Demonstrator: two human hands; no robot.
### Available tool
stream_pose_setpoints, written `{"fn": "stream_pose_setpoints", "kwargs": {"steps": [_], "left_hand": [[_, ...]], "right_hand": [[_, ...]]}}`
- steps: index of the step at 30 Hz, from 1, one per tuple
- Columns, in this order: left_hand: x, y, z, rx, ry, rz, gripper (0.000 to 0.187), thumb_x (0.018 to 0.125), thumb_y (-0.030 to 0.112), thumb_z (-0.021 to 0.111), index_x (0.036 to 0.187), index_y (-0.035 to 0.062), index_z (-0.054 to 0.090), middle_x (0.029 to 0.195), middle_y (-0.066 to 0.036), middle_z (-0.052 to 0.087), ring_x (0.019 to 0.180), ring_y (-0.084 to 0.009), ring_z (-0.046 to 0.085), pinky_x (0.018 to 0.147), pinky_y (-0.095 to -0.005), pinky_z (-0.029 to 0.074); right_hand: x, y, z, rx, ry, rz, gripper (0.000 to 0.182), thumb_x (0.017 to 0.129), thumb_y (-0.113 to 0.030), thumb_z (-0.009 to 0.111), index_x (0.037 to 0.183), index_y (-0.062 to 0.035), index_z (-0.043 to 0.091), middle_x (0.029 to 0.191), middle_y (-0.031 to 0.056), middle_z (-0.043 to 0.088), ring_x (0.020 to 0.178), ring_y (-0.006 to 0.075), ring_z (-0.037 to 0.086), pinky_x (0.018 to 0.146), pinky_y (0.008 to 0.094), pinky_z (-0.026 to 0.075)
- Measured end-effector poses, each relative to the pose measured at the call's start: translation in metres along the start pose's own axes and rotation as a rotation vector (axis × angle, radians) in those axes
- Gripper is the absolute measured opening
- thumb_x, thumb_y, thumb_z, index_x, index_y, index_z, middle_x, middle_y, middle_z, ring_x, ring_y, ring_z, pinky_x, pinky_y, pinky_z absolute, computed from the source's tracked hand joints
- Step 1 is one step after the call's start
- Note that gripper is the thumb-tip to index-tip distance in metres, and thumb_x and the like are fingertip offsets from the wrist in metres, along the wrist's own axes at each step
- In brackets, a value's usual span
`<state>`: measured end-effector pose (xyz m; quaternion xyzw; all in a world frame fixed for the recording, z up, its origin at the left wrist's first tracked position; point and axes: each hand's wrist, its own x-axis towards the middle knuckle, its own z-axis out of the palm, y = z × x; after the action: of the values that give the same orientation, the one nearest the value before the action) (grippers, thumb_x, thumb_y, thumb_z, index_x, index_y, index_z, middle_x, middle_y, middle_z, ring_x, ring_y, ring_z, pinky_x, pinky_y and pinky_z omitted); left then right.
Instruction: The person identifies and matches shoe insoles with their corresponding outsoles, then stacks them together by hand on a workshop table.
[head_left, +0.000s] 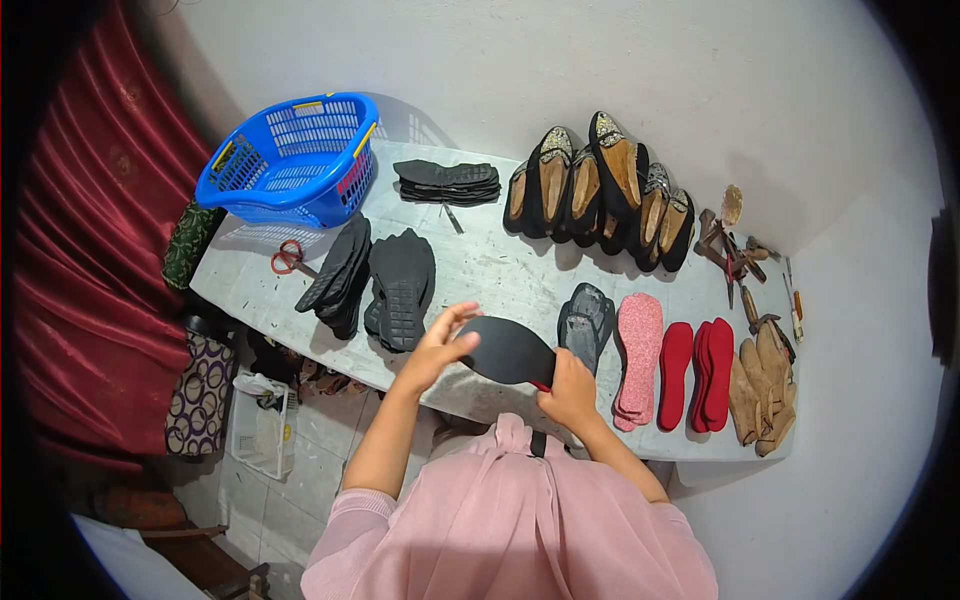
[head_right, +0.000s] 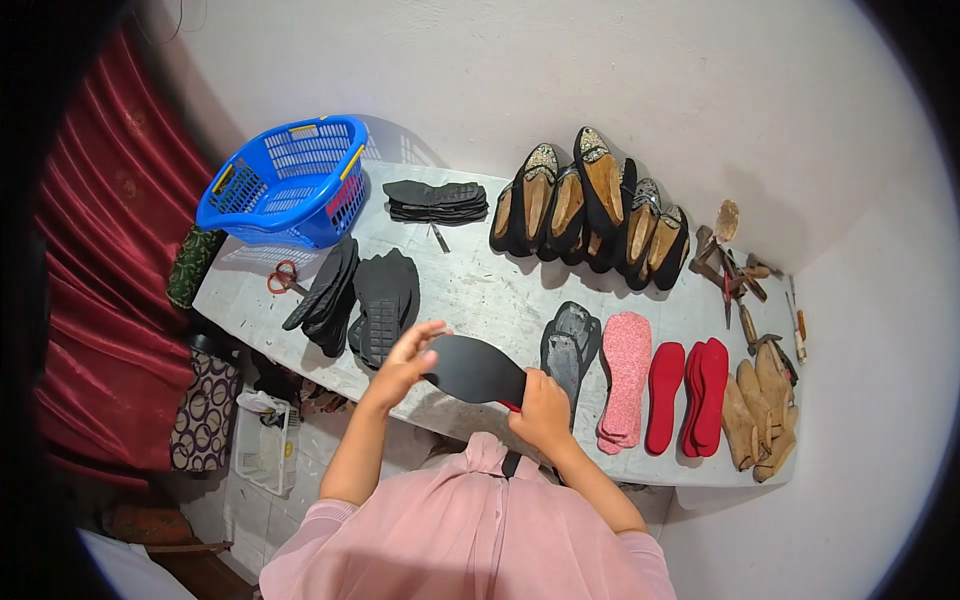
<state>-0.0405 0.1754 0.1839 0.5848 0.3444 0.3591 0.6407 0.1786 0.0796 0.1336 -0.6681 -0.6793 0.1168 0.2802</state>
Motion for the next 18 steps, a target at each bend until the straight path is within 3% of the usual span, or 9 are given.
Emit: {"fn": "stream_pose_setpoints", "kwargs": {"steps": [1,2,5,8,13,18], "left_hand": [[0.000,-0.001,0.007,0.118,0.058,-0.084,0.051,0.077,0.026,0.068,0.119,0.0019,0.053,0.122,-0.015,0.050,0.118,-0.0209,0.045,0.096,-0.0340,0.037],[0.004,-0.013,0.009,0.050,0.066,-0.111,0.046,0.080,0.024,0.068,0.118,0.0012,0.053,0.109,-0.012,0.058,0.103,-0.0185,0.055,0.086,-0.0306,0.046],[0.004,-0.011,0.012,-0.120,0.156,-0.237,0.041,0.081,0.016,0.067,0.116,0.0002,0.053,0.098,-0.009,0.062,0.083,-0.0150,0.061,0.067,-0.0252,0.051],[0.007,-0.019,0.009,-0.188,0.171,-0.117,0.037,0.081,0.015,0.066,0.113,-0.0002,0.054,0.095,-0.009,0.062,0.075,-0.0131,0.062,0.055,-0.0244,0.052],[0.005,-0.005,0.007,-0.350,0.239,-0.187,0.030,0.082,0.010,0.063,0.107,-0.0025,0.055,0.092,-0.009,0.062,0.074,-0.0150,0.063,0.058,-0.0289,0.056],[0.003,-0.013,-0.002,-0.471,0.290,-0.210,0.027,0.083,0.010,0.061,0.105,-0.0032,0.056,0.089,-0.010,0.062,0.072,-0.0147,0.063,0.059,-0.0288,0.056]], "right_hand": [[0.001,-0.002,-0.001,-0.014,0.021,-0.018,0.047,0.060,-0.010,0.060,0.104,0.0019,0.049,0.089,0.0192,0.055,0.082,0.0365,0.055,0.071,0.0442,0.044],[0.002,-0.002,-0.001,-0.033,0.019,-0.027,0.048,0.060,-0.010,0.060,0.105,0.0019,0.049,0.090,0.0188,0.055,0.083,0.0362,0.055,0.071,0.0437,0.044],[0.004,-0.002,-0.005,-0.068,0.017,-0.046,0.051,0.060,-0.011,0.061,0.108,0.0018,0.048,0.093,0.0178,0.055,0.085,0.0349,0.055,0.071,0.0418,0.044],[0.007,-0.009,-0.018,-0.061,0.042,-0.086,0.060,0.060,-0.012,0.065,0.115,0.0023,0.047,0.099,0.0177,0.054,0.089,0.0337,0.054,0.074,0.0406,0.043],[0.009,-0.011,-0.027,-0.132,0.146,-0.323,0.067,0.059,-0.009,0.069,0.122,0.0008,0.048,0.113,0.0182,0.053,0.098,0.0320,0.054,0.079,0.0396,0.042],[0.011,-0.010,-0.021,-0.093,0.182,-0.426,0.061,0.058,-0.006,0.070,0.116,-0.0004,0.054,0.108,0.0156,0.057,0.092,0.0296,0.058,0.075,0.0375,0.045]]}}
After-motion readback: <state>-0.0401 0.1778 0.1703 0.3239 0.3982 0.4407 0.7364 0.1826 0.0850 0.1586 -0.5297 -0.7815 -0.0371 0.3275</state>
